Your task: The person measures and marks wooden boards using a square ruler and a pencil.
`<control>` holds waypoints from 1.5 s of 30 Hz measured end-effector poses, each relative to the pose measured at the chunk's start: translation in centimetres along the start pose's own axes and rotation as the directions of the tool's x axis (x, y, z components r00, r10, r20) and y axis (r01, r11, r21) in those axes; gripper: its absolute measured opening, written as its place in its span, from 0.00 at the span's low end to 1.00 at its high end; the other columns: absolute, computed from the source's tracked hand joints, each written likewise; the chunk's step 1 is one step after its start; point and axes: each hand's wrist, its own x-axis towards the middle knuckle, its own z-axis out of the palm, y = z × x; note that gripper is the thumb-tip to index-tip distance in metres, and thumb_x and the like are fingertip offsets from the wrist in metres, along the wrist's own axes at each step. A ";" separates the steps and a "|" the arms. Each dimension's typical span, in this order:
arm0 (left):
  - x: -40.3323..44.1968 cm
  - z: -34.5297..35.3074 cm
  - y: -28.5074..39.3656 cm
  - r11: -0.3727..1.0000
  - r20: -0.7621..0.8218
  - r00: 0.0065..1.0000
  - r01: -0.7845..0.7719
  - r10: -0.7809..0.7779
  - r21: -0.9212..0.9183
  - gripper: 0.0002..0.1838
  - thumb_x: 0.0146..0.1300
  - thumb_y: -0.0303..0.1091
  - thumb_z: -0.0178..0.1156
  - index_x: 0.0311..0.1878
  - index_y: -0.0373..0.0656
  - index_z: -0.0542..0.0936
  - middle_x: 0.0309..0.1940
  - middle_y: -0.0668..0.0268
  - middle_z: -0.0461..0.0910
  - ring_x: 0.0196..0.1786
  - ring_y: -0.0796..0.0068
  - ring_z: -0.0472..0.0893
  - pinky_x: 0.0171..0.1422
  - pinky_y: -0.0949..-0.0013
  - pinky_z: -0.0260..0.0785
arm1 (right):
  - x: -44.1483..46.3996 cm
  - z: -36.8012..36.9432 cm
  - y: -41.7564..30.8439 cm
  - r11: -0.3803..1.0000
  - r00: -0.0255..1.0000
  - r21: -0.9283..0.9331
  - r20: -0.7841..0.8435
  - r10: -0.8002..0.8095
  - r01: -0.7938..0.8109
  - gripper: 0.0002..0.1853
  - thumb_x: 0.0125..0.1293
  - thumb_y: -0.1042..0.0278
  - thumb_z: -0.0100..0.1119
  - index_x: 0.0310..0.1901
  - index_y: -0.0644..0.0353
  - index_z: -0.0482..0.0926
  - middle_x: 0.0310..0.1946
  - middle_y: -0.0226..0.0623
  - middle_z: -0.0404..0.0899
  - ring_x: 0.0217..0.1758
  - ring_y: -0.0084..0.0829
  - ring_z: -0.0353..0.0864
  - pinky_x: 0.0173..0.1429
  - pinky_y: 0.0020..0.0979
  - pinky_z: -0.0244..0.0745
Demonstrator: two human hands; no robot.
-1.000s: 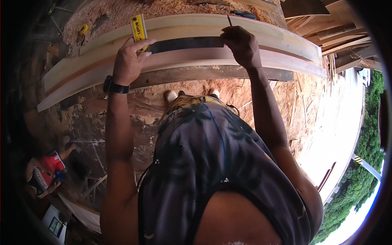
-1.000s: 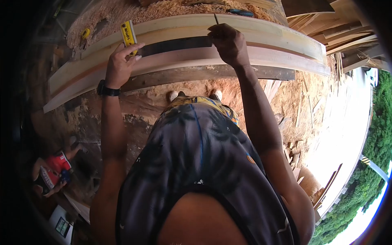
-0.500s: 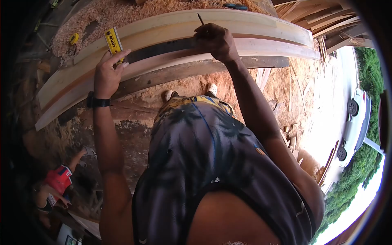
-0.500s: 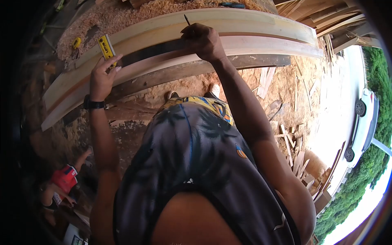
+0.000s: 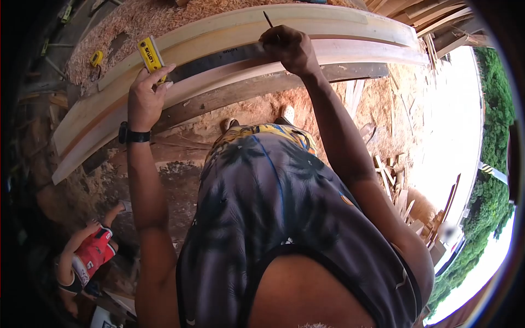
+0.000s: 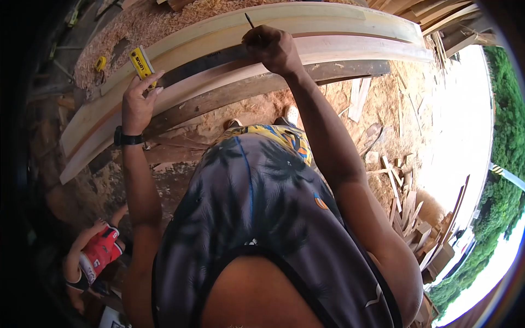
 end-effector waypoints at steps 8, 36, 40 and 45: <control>0.0 0.1 -0.3 0.999 0.000 0.999 -0.037 0.037 0.026 0.25 0.62 0.18 0.68 0.62 0.51 0.87 0.46 0.58 0.84 0.44 0.62 0.84 0.49 0.63 0.76 | -0.1 -0.3 -0.4 0.984 0.998 -0.170 0.017 -0.056 0.058 0.09 0.67 0.75 0.69 0.48 0.59 0.87 0.38 0.29 0.89 0.42 0.20 0.85 0.49 0.27 0.81; 0.1 0.1 -0.5 0.999 0.008 1.000 0.022 -0.023 0.046 0.25 0.62 0.17 0.67 0.62 0.50 0.86 0.46 0.58 0.84 0.48 0.62 0.85 0.52 0.64 0.76 | -0.1 0.3 0.7 0.997 0.998 -0.044 0.005 -0.058 0.058 0.07 0.67 0.78 0.67 0.45 0.60 0.87 0.37 0.28 0.89 0.42 0.18 0.86 0.49 0.24 0.81; -0.1 0.1 -0.4 0.993 0.020 0.994 0.107 -0.109 0.057 0.26 0.61 0.17 0.67 0.61 0.52 0.87 0.44 0.58 0.84 0.47 0.60 0.86 0.52 0.63 0.77 | 0.1 0.2 0.2 0.993 0.998 -0.104 -0.002 -0.058 0.057 0.06 0.68 0.78 0.66 0.45 0.59 0.87 0.36 0.28 0.89 0.41 0.17 0.85 0.48 0.25 0.81; -0.5 0.1 -0.4 0.994 -0.008 0.995 0.095 -0.095 0.053 0.26 0.61 0.18 0.68 0.62 0.51 0.87 0.46 0.58 0.84 0.48 0.61 0.86 0.53 0.63 0.77 | 0.2 0.6 0.4 0.995 0.997 -0.075 0.012 -0.071 0.072 0.05 0.68 0.75 0.67 0.44 0.59 0.87 0.37 0.29 0.90 0.41 0.19 0.86 0.49 0.26 0.81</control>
